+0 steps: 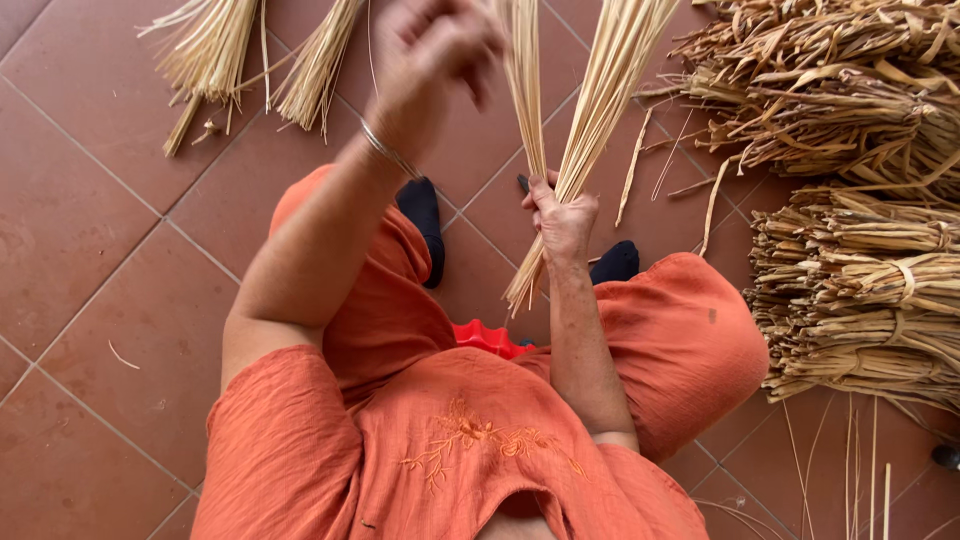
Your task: The person sits on a tiled floor and gathers dried plant stalks into bundles. They align the stalks, wrap a thin strip around the middle to secure them, and place the finished bundles aside. A pair of scissors is visible on the floor but not used.
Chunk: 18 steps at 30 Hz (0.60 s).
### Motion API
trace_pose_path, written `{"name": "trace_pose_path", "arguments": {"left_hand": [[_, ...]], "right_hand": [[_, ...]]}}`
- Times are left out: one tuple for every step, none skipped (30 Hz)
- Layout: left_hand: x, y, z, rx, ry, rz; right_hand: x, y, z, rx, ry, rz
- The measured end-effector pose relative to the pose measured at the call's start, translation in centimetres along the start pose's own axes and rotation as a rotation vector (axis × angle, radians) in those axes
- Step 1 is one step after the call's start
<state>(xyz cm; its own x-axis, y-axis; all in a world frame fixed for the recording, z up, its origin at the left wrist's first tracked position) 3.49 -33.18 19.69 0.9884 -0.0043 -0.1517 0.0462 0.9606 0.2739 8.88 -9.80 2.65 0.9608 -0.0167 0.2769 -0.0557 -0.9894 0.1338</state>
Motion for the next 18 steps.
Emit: {"name": "trace_pose_path", "arguments": {"left_hand": [[-1.1, -2.1, 1.1, -0.300, 0.063, 0.060], [-2.3, -4.0, 2.3, -0.601, 0.134, 0.120], [-2.7, -5.1, 3.2, -0.903, 0.207, 0.184], [-3.1, -5.9, 1.5, -1.130, 0.087, 0.115], [-3.3, -6.6, -0.4, -1.351, -0.040, 0.040], [-3.1, -7.4, -2.5, -1.566, -0.178, -0.042], [-2.7, -7.3, -4.0, -1.408, -0.215, -0.104], [-2.3, -6.6, -5.5, -1.251, -0.245, -0.162], [-2.0, -5.8, -6.7, -1.093, -0.271, -0.219], [-2.0, -5.1, -7.5, -0.882, -0.306, -0.207], [-1.9, -4.3, -8.3, -0.669, -0.343, -0.193], [-1.9, -3.3, -8.8, -0.455, -0.374, -0.177], [-2.1, -2.1, -8.5, -0.332, -0.338, -0.195], [-2.4, -1.0, -8.0, -0.210, -0.298, -0.212], [-2.7, 0.1, -7.3, -0.088, -0.260, -0.229], [-3.0, 1.0, -6.7, -0.004, -0.223, -0.249], [-3.2, 1.9, -6.0, 0.080, -0.187, -0.270], [-3.4, 2.5, -5.2, 0.166, -0.153, -0.290]], "right_hand": [[-0.1, 0.2, 0.2, -0.040, 0.010, -0.031], [-0.1, 0.4, 0.1, -0.082, 0.012, -0.063], [-0.1, 0.4, -0.1, -0.086, 0.002, -0.072], [-0.1, 0.4, -0.5, -0.088, -0.006, -0.079], [0.0, 0.4, -0.8, -0.090, -0.013, -0.085], [0.1, 0.5, -1.1, -0.070, -0.010, -0.093], [0.3, 0.6, -1.4, -0.053, -0.007, -0.101], [0.5, 0.8, -1.7, -0.037, -0.009, -0.110], [0.6, 1.3, -2.2, -0.054, -0.030, -0.140], [0.8, 1.8, -2.5, -0.069, -0.046, -0.169], [1.1, 2.3, -2.8, -0.083, -0.058, -0.198], [1.3, 2.8, -3.0, -0.096, -0.056, -0.237], [1.5, 3.4, -3.2, -0.108, -0.062, -0.277], [1.7, 3.9, -3.4, -0.120, -0.068, -0.319], [1.9, 4.4, -3.5, -0.115, -0.074, -0.349], [2.1, 4.7, -3.7, -0.111, -0.079, -0.380], [2.3, 5.0, -3.8, -0.107, -0.084, -0.411], [2.4, 5.2, -3.4, -0.093, -0.041, -0.425]]}}
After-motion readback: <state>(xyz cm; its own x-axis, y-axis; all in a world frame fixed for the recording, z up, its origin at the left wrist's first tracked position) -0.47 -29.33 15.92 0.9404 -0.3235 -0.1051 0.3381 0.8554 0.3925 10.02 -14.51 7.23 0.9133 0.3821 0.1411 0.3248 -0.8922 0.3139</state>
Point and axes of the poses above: each hand's wrist, its own x-axis away from the middle knuckle, its own y-axis out of the palm, z = x × y, the point moved 10 cm from there along -x, towards the middle knuckle, and after that the axes turned 2 degrees about x, right-handed, at the moved point
